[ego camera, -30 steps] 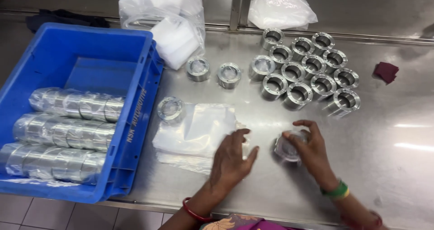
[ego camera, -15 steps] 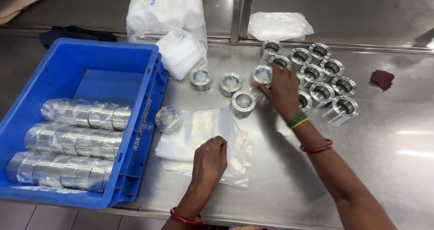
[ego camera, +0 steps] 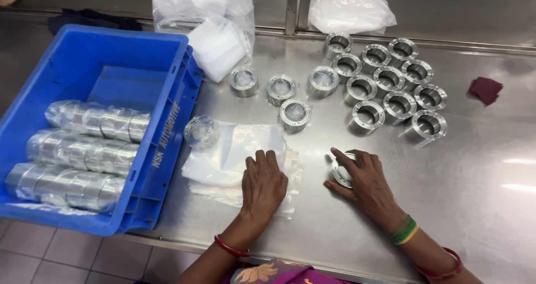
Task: The person cleans metal collars using a red cloth and a blue cloth, places them into individual plastic bags, and then stacks the bagged parts into a blue plastic crate.
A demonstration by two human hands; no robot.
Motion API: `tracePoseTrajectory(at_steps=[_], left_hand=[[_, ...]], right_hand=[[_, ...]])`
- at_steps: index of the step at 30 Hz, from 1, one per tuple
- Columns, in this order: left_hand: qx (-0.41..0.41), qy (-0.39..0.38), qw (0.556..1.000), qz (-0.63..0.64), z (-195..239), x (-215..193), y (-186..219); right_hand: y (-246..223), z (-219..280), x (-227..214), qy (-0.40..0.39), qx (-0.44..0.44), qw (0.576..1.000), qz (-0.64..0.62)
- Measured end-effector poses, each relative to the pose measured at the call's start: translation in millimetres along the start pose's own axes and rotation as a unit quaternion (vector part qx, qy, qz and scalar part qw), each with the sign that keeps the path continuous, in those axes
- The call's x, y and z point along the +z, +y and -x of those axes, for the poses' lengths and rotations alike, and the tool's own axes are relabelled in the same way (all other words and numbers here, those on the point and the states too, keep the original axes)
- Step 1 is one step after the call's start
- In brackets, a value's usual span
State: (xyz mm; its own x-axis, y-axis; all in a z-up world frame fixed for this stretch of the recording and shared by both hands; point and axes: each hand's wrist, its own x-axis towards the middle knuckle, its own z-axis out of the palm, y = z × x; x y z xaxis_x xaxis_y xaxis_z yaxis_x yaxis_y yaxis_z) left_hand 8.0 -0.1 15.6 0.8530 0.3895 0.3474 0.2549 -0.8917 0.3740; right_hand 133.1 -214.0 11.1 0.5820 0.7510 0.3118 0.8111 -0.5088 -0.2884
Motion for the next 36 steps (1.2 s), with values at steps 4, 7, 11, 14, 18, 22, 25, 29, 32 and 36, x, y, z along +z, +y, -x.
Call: tracePoseTrajectory(at_steps=[4,7,11,14,18,22,25,29,32,36], left_hand=[[-0.036,-0.042,0.998,0.033,1,11,-22],[-0.055,-0.042,0.99,0.119,-5,-19,-6],[-0.133,-0.165,0.942,0.26,-1,3,13],[-0.146,-0.24,0.922,0.267,9,21,32],[-0.13,-0.273,0.914,0.269,13,31,37],[-0.101,-0.278,0.89,0.346,20,44,20],[-0.084,-0.286,0.881,0.368,16,36,10],[-0.039,-0.274,0.867,0.415,4,17,3],[0.034,-0.234,0.882,0.409,-9,5,10],[0.093,-0.213,0.878,0.418,-12,-12,45]], right_hand=[[4,1,-11,-0.033,0.032,0.997,-0.065],[12,0,-5,-0.039,0.047,0.993,-0.099],[19,-1,-3,0.021,0.025,0.995,-0.09],[17,-2,-13,0.004,0.206,0.935,-0.288],[20,8,-13,-0.043,0.296,0.84,-0.453],[5,3,-3,-0.133,0.264,0.769,-0.567],[-7,-3,3,-0.197,0.302,0.81,-0.462],[-2,3,23,-0.179,0.35,0.877,-0.276],[-13,-5,11,-0.158,0.316,0.875,-0.33],[-20,2,-2,-0.112,0.144,0.929,-0.321]])
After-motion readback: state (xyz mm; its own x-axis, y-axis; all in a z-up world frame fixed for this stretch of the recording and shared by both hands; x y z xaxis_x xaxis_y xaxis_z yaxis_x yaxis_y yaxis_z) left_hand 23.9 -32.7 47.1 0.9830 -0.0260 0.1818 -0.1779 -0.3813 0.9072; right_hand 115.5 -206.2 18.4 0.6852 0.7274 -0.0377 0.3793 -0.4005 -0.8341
